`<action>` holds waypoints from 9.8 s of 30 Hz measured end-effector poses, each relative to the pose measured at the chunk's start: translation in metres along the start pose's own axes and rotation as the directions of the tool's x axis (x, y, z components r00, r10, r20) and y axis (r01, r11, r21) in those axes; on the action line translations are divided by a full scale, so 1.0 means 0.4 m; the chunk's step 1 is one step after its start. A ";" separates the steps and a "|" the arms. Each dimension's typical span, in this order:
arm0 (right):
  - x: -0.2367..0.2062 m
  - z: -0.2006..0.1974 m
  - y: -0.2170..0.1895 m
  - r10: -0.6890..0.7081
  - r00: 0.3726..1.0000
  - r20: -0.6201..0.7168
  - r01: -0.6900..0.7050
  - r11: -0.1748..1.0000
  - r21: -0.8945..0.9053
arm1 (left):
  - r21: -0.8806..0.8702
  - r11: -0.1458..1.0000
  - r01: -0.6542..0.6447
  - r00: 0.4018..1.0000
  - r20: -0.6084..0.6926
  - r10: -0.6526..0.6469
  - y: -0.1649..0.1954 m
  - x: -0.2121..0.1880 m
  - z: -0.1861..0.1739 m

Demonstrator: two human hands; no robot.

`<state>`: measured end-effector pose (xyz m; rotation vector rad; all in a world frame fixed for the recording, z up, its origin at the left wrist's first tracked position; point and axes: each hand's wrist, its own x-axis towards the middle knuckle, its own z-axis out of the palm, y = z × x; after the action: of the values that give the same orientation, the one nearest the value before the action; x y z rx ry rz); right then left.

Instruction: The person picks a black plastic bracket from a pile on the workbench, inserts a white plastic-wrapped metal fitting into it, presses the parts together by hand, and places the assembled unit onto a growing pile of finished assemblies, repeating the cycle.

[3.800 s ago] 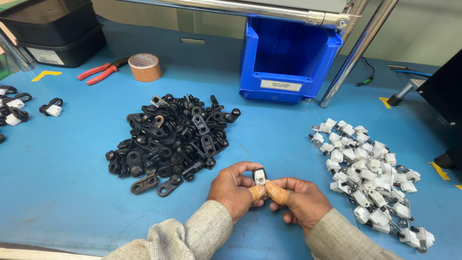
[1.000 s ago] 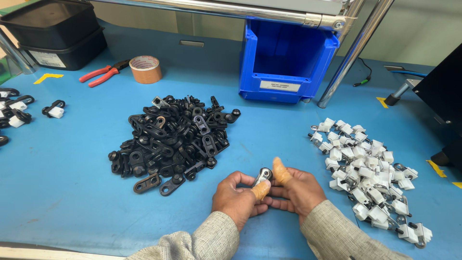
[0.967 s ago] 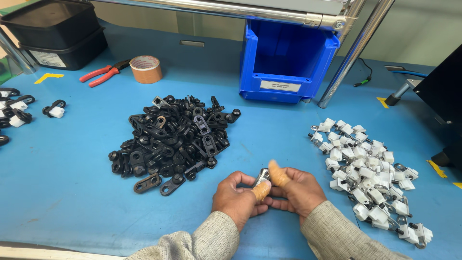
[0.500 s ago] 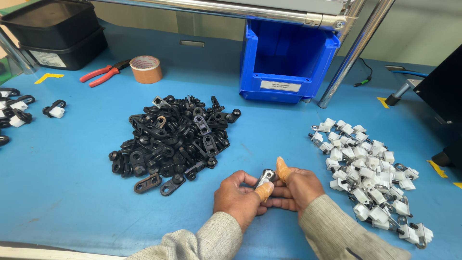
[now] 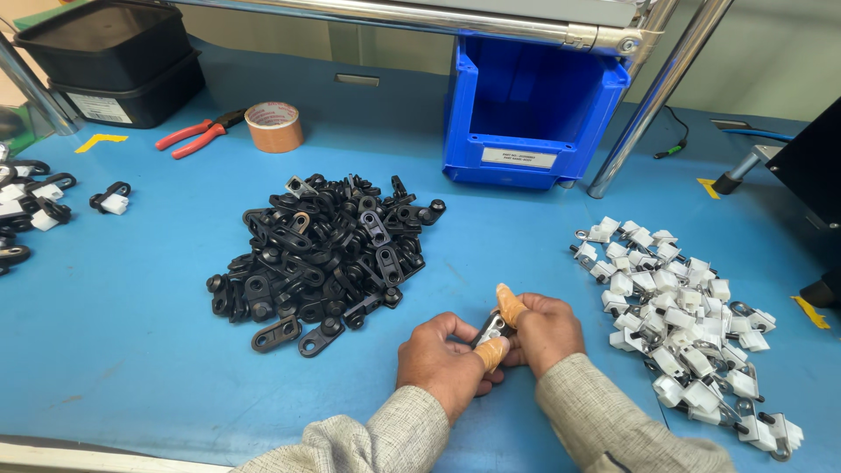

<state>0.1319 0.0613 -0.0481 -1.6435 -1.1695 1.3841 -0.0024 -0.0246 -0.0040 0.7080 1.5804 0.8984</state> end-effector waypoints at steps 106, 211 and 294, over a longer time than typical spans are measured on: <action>-0.036 -0.212 -0.014 -0.490 0.863 0.121 0.432 0.593 -0.680 | 0.868 0.393 0.303 0.601 -0.495 0.628 -0.050 0.133 -0.949; -0.137 -0.015 0.019 -0.900 0.337 0.275 0.835 0.151 -0.529 | 0.548 0.836 -0.003 0.967 0.214 -0.137 0.095 0.082 -0.081; 0.068 -0.018 -0.013 -0.301 0.805 0.511 0.469 0.850 -0.238 | 0.386 0.923 0.004 1.000 0.020 -0.013 0.061 0.023 -0.059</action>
<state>0.1388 0.0889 -0.0518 -1.2051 -2.0165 1.3717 -0.0279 -0.0081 0.0136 0.9826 1.7595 0.5711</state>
